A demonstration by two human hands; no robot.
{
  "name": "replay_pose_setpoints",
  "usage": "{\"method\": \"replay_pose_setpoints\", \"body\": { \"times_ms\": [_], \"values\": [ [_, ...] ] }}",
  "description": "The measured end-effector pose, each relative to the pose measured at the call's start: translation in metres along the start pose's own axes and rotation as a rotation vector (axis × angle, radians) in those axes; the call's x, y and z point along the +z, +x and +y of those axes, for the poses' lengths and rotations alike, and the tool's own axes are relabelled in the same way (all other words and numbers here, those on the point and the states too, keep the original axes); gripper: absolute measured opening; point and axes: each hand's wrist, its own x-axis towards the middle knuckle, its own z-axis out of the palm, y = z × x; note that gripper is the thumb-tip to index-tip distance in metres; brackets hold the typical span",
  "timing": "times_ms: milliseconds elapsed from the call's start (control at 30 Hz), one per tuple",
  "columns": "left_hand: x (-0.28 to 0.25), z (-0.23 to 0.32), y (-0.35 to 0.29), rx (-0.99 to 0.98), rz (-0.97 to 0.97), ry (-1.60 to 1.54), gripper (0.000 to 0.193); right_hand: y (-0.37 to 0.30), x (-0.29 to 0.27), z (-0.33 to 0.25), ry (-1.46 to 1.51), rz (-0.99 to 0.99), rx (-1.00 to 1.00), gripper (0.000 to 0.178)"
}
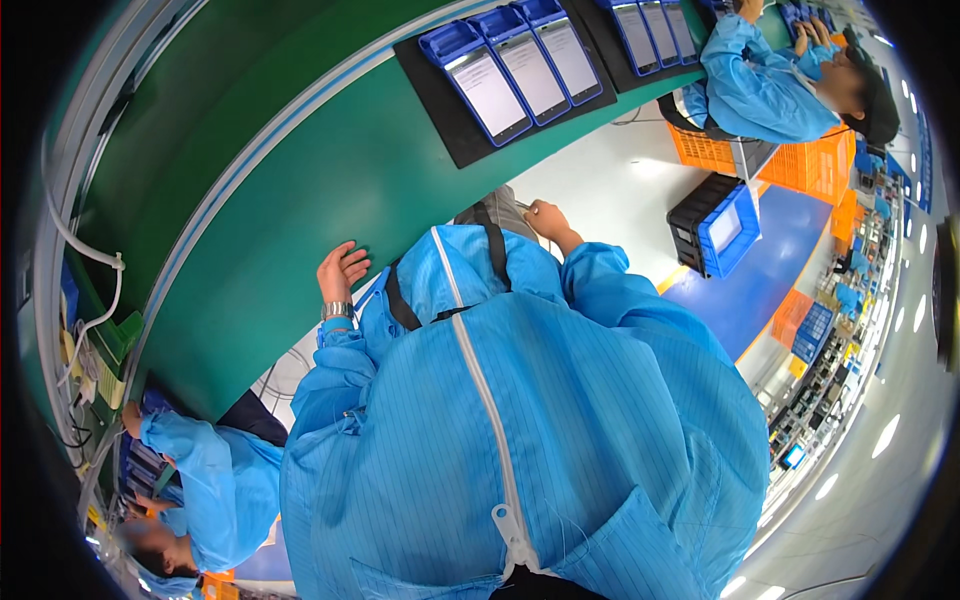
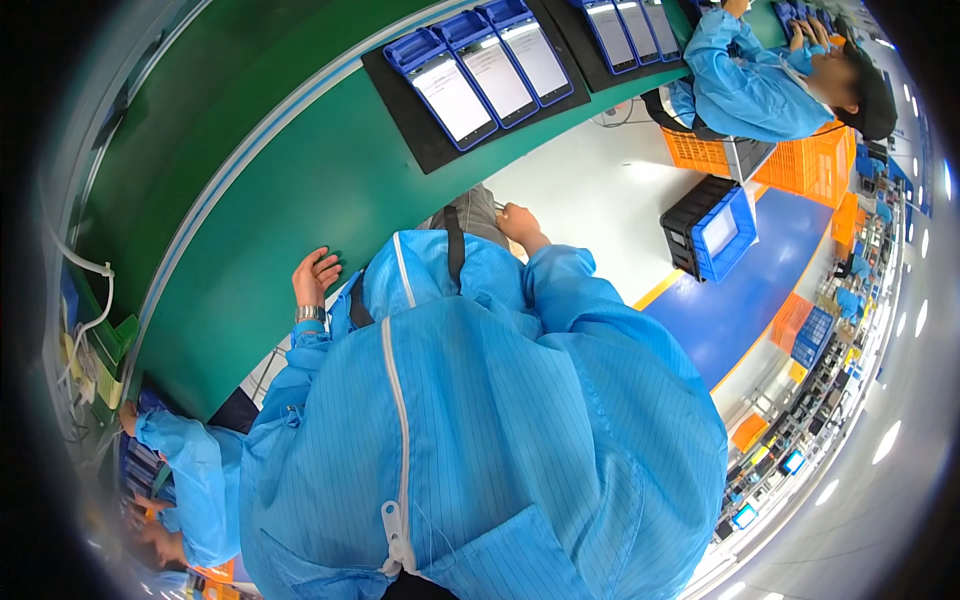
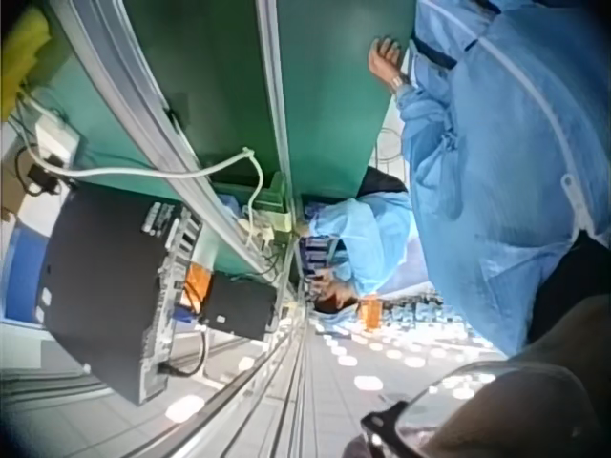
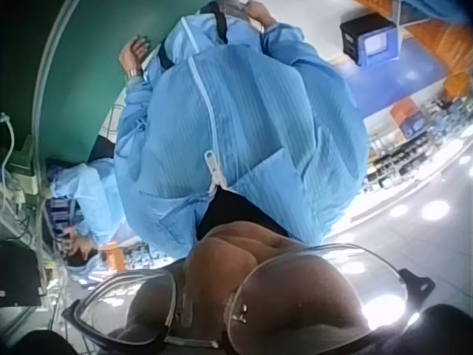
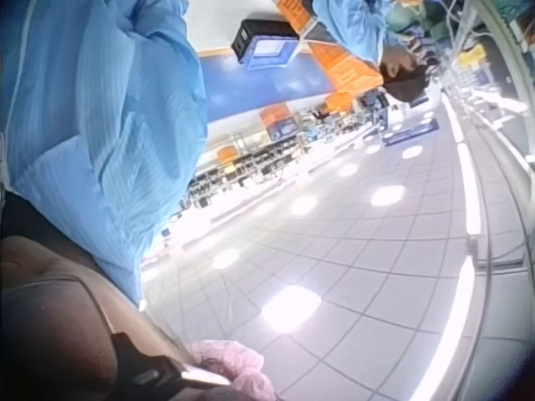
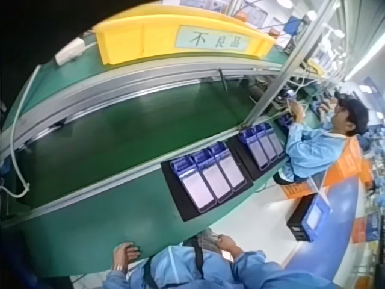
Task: The person turns over electronic handheld devices on a tray, interacts with their touchscreens by hand, and pushes the tray along the assembly line conveyor.
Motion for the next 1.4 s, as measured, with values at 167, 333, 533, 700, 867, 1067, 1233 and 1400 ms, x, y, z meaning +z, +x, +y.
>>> {"method": "replay_pose_setpoints", "body": {
  "times_ms": [167,333,533,700,867,1067,1233,1400],
  "values": [
    [0.001,-0.001,-0.001,-0.008,-0.003,0.003,0.028,0.003,-0.016,-0.024,0.208,0.113,-0.084,0.028],
    [0.000,0.000,-0.003,0.004,0.024,-0.004,0.029,-0.019,-0.039,-0.070,-0.016,0.269,-0.450,0.020],
    [0.001,0.000,0.001,0.004,-0.018,0.000,0.033,-0.034,-0.048,-0.131,0.012,0.228,-0.758,0.014],
    [0.000,-0.001,-0.001,0.004,-0.029,-0.033,0.035,-0.026,-0.040,-0.148,-0.137,0.158,-0.629,0.012],
    [0.000,-0.013,0.002,0.063,0.024,0.022,0.028,-0.014,-0.039,-0.157,-0.247,0.056,-0.514,0.015],
    [0.000,-0.033,0.012,0.278,0.157,0.056,0.023,-0.011,-0.036,-0.172,-0.318,-0.005,-0.592,0.018],
    [-0.001,-0.039,0.010,0.350,0.269,0.209,0.026,-0.007,-0.036,-0.173,-0.354,-0.033,-0.601,0.018],
    [0.003,-0.035,-0.006,0.447,0.330,0.402,0.023,-0.005,-0.038,-0.172,-0.348,-0.028,-0.602,0.018]
  ]
}}
